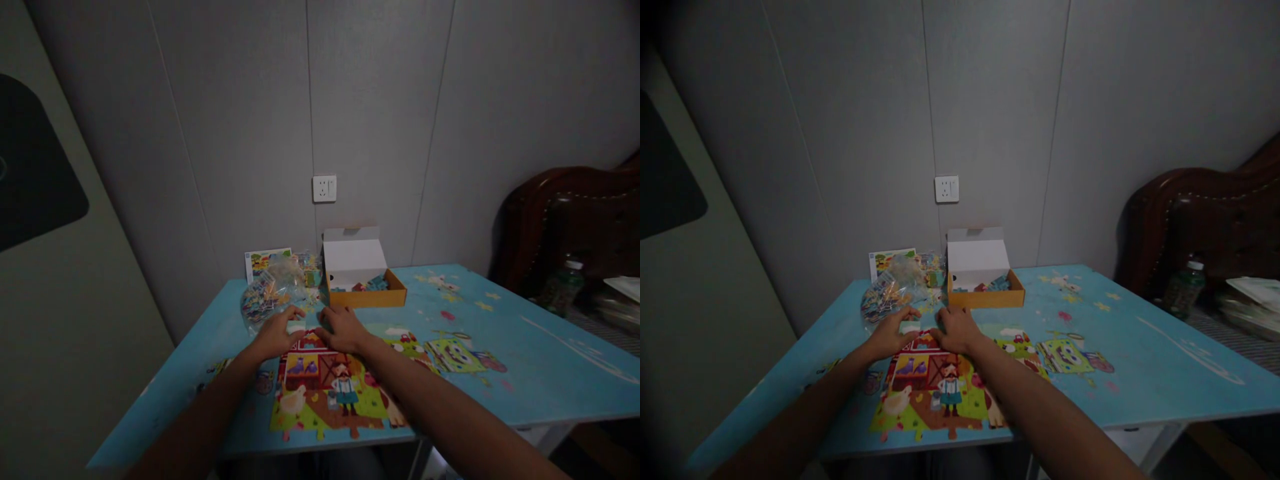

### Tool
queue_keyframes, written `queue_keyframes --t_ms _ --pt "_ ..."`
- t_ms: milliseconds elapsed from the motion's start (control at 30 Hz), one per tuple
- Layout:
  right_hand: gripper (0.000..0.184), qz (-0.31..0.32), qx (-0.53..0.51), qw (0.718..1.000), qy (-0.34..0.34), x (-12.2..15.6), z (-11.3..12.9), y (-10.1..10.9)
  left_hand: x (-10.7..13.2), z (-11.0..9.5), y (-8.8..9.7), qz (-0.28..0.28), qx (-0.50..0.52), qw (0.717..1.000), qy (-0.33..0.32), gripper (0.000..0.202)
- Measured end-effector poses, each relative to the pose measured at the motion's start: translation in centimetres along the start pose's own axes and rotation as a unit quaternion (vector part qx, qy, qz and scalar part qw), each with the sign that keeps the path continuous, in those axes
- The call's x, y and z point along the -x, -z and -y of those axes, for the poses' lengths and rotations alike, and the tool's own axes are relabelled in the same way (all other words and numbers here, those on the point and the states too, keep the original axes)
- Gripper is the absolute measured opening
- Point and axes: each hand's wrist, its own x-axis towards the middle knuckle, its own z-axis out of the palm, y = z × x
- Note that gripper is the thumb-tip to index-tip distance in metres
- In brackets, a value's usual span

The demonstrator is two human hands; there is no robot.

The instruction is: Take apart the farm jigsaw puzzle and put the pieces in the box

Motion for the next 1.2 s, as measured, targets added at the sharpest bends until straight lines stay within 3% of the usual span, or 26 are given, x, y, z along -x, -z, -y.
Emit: queue_keyframes --t_ms 233,400,533,700,833,967,1067,1200 --pt "0.035 -0.004 0.029 1.000 -0.007 -0.1 0.2 -0.1 -0.3 0.1 0.4 0.010 0.004 0.999 -0.037 0.012" --pt "0.031 -0.016 0.021 1.000 -0.005 0.0 0.3 -0.3 -0.5 0.7 0.4 0.005 0.019 0.999 -0.043 0.015" --pt "0.033 -0.030 0.065 0.997 -0.009 0.1 0.7 -0.6 -0.7 1.1 0.5 -0.007 0.050 0.995 -0.084 0.018" --pt "0.035 -0.042 0.060 0.997 -0.032 0.3 0.9 -0.6 -0.9 1.4 0.5 0.025 0.122 0.984 -0.131 0.024" --pt "0.026 -0.035 -0.030 0.999 -0.021 0.1 0.7 -0.3 -0.8 1.6 0.5 0.067 0.101 0.984 -0.128 0.021" --pt "0.029 -0.026 -0.100 0.995 -0.009 -0.1 0.3 -0.1 -0.7 1.5 0.3 0.084 0.058 0.988 -0.115 0.018" --pt "0.018 -0.008 -0.088 0.996 -0.012 -0.2 0.4 0.0 -0.7 1.2 0.2 0.070 0.044 0.990 -0.116 0.019" --pt "0.025 -0.026 -0.027 0.999 -0.022 0.1 1.4 -0.1 -0.7 0.9 -0.1 0.030 0.037 0.994 -0.098 0.019"
